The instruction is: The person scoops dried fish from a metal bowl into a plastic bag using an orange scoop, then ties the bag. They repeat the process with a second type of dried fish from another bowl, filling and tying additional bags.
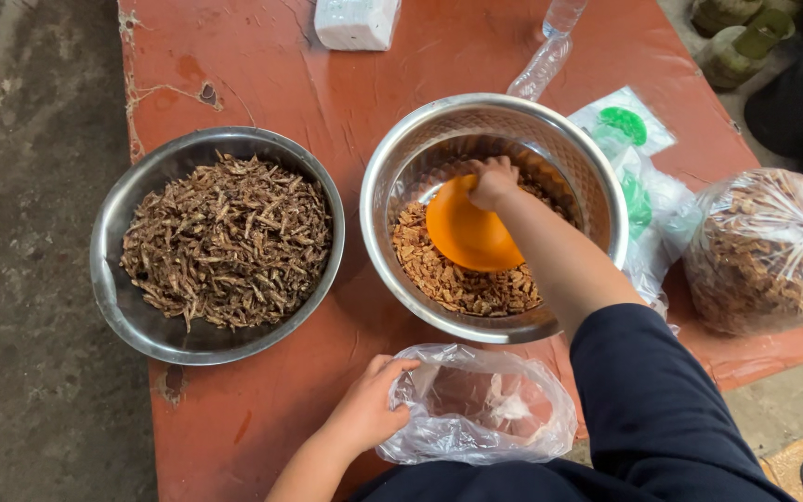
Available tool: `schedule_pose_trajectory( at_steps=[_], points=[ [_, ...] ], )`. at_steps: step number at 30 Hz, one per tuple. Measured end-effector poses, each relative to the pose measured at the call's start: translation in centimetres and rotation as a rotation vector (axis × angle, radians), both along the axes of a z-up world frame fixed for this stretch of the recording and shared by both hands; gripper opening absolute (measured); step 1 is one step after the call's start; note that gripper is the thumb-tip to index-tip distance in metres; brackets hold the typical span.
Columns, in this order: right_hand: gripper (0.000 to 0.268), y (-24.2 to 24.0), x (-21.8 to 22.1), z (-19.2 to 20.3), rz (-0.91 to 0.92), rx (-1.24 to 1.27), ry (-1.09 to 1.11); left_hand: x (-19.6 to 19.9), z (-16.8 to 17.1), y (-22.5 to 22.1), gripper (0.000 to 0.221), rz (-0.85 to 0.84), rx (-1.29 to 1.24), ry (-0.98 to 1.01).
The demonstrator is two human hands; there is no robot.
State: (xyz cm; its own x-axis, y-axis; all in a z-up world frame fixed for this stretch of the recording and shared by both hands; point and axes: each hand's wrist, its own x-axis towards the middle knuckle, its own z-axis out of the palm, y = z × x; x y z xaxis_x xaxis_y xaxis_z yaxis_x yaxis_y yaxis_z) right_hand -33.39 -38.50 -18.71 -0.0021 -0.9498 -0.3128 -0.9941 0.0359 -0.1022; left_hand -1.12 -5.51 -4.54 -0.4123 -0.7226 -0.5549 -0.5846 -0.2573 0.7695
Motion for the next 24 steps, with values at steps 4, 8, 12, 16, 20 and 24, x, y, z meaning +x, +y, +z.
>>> schedule_pose_trajectory(
  at_steps=[4,8,12,16,20,24],
  points=[
    [0.06,-0.6,-1.1,3.1,0.051,0.066,-0.031,0.5,-0.6,-0.2,0.06,0.005,-0.199,0.059],
    [0.074,-0.5,-4.0,8.7,0.228,0.009,-0.279,0.7,-0.9,-0.8,0.061,0.011,-0.176,0.061],
    [0.053,2.4,-4.9,13.6,0.251,0.222,-0.168,0.7,-0.7,-1.3,0.061,0.013,-0.086,0.019],
    [0.046,7.0,-4.8,17.7,0.348,0.191,-0.218,0.6,-0.8,-1.7,0.059,-0.03,-0.187,0.06],
    [0.053,8.9,-5.2,21.0,-0.021,0.135,-0.256,0.1,-1.7,-2.3,0.052,-0.021,-0.224,0.078],
    [0.075,9.4,-3.9,19.5,-0.009,-0.346,-0.339,-1.8,-3.1,-3.3,0.044,0.028,-0.209,0.112]
  ],
)
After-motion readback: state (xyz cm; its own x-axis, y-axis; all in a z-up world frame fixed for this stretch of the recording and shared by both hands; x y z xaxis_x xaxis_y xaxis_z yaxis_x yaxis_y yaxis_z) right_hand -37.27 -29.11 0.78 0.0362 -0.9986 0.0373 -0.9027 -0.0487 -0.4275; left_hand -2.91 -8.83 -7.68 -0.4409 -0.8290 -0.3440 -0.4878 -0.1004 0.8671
